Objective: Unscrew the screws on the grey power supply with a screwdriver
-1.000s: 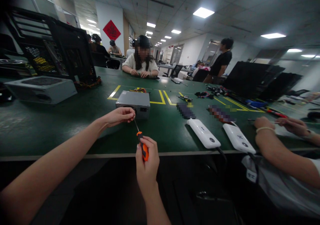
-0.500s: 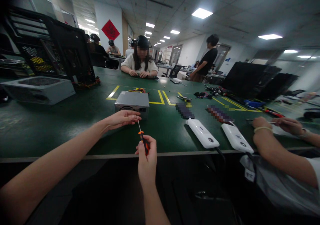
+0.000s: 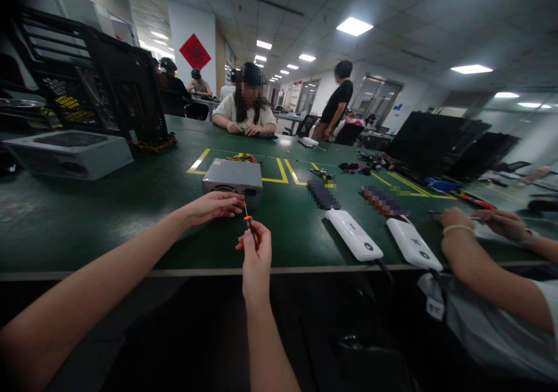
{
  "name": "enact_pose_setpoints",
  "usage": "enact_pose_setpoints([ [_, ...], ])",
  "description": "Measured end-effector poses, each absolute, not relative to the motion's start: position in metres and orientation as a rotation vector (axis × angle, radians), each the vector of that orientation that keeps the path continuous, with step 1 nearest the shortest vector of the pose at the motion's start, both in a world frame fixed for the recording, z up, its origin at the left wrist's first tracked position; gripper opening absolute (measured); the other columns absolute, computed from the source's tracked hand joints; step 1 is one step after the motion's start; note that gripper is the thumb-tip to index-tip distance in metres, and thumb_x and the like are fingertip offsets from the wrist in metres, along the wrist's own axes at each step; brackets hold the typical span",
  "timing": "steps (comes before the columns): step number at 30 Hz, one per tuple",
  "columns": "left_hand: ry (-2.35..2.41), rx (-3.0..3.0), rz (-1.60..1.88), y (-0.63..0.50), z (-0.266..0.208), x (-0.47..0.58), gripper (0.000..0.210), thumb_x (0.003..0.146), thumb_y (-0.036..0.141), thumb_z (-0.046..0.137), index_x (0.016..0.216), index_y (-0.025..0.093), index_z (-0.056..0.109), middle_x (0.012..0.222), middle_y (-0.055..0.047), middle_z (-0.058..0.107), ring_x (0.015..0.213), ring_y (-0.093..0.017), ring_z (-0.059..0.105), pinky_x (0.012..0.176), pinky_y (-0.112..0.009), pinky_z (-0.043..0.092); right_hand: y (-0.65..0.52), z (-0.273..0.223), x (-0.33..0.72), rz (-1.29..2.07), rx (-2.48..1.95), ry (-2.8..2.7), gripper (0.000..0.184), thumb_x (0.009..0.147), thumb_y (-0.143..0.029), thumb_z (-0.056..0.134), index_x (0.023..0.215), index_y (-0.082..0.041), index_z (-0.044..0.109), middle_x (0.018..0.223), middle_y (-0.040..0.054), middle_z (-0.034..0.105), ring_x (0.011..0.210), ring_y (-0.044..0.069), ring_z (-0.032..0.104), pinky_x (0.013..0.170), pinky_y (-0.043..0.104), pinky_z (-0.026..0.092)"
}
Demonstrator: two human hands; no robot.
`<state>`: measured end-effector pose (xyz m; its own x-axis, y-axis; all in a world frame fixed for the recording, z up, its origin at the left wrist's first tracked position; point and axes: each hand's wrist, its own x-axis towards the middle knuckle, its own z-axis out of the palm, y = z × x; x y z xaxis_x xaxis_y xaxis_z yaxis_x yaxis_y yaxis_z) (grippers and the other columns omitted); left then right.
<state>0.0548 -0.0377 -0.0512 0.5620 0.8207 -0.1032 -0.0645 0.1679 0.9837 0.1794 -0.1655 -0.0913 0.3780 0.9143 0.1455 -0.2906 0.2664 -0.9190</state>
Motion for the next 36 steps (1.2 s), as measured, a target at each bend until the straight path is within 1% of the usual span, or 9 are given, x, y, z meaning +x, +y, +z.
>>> enact_pose_setpoints([
  [9,0.716,1.268,0.715,-0.034,-0.056,0.053,0.026,0.086,0.020,0.056,0.111,0.014,0.058,0.113,-0.011,0.064,0.085,-0.013,0.064,0.076,-0.026,0.049,-0.157,-0.091,0.175,0.932,-0.928,-0.757,0.030,0.075,-0.032,0.063,0.100,-0.018,0.056,0.093,-0.0003,0.057,0.069,0.007,0.053,0.064,0.022,0.045],
  [14,0.721,1.281,0.699,-0.034,-0.056,0.053,0.026,0.083,0.023,0.060,0.108,0.014,0.060,0.107,-0.010,0.066,0.084,-0.012,0.064,0.078,-0.027,0.048,-0.156,-0.087,0.168,1.025,-0.861,-0.611,0.033,0.066,-0.020,0.069,0.098,-0.018,0.058,0.094,-0.0009,0.059,0.069,0.005,0.055,0.065,0.019,0.047],
  [19,0.698,1.328,0.645,-0.037,-0.057,0.055,0.027,0.081,0.028,0.064,0.104,0.014,0.063,0.099,-0.008,0.068,0.083,-0.012,0.063,0.075,-0.025,0.045,-0.157,-0.079,0.170,1.240,-0.732,-0.393,0.018,0.070,-0.011,0.064,0.088,-0.015,0.060,0.085,0.0021,0.066,0.078,0.010,0.063,0.074,0.023,0.053],
  [22,0.684,1.357,0.636,-0.039,-0.057,0.059,0.029,0.079,0.029,0.065,0.104,0.014,0.063,0.095,-0.008,0.069,0.083,-0.013,0.062,0.075,-0.025,0.046,-0.157,-0.073,0.172,1.426,-0.691,-0.329,0.010,0.080,-0.012,0.053,0.087,-0.011,0.061,0.081,0.0077,0.068,0.071,0.010,0.064,0.060,0.019,0.053],
  [25,0.704,1.348,0.667,-0.041,-0.058,0.063,0.027,0.077,0.030,0.067,0.097,0.013,0.065,0.088,-0.007,0.069,0.077,-0.013,0.062,0.071,-0.025,0.046,-0.154,-0.072,0.172,1.549,-0.621,-0.318,0.013,0.084,-0.012,0.050,0.088,-0.009,0.062,0.079,0.0102,0.069,0.061,0.007,0.060,0.044,0.013,0.043],
  [27,0.736,1.318,0.693,-0.042,-0.058,0.065,0.024,0.074,0.029,0.070,0.091,0.012,0.065,0.080,-0.005,0.068,0.069,-0.011,0.061,0.067,-0.025,0.045,-0.153,-0.073,0.171,1.569,-0.590,-0.324,0.011,0.082,-0.016,0.055,0.087,-0.010,0.063,0.078,0.0099,0.068,0.060,0.007,0.059,0.043,0.012,0.041],
  [29,0.774,1.294,0.716,-0.041,-0.058,0.067,0.023,0.072,0.028,0.072,0.086,0.012,0.065,0.074,-0.003,0.066,0.063,-0.009,0.058,0.063,-0.023,0.043,-0.154,-0.075,0.170,1.568,-0.602,-0.332,0.009,0.078,-0.017,0.062,0.085,-0.011,0.063,0.077,0.0084,0.068,0.063,0.008,0.060,0.047,0.013,0.045],
  [33,0.817,1.291,0.756,-0.039,-0.062,0.071,0.020,0.070,0.030,0.073,0.076,0.012,0.065,0.069,-0.001,0.065,0.057,-0.005,0.053,0.057,-0.019,0.038,-0.158,-0.077,0.169,1.532,-0.646,-0.335,0.009,0.070,-0.008,0.066,0.078,-0.012,0.063,0.073,0.0037,0.066,0.064,0.008,0.060,0.056,0.017,0.050],
  [36,0.822,1.300,0.759,-0.038,-0.063,0.072,0.023,0.071,0.033,0.073,0.075,0.012,0.065,0.069,-0.002,0.065,0.059,-0.006,0.054,0.055,-0.019,0.038,-0.158,-0.073,0.169,1.580,-0.627,-0.288,0.005,0.078,-0.013,0.060,0.078,-0.011,0.064,0.069,0.0018,0.062,0.058,0.005,0.055,0.053,0.015,0.048],
])
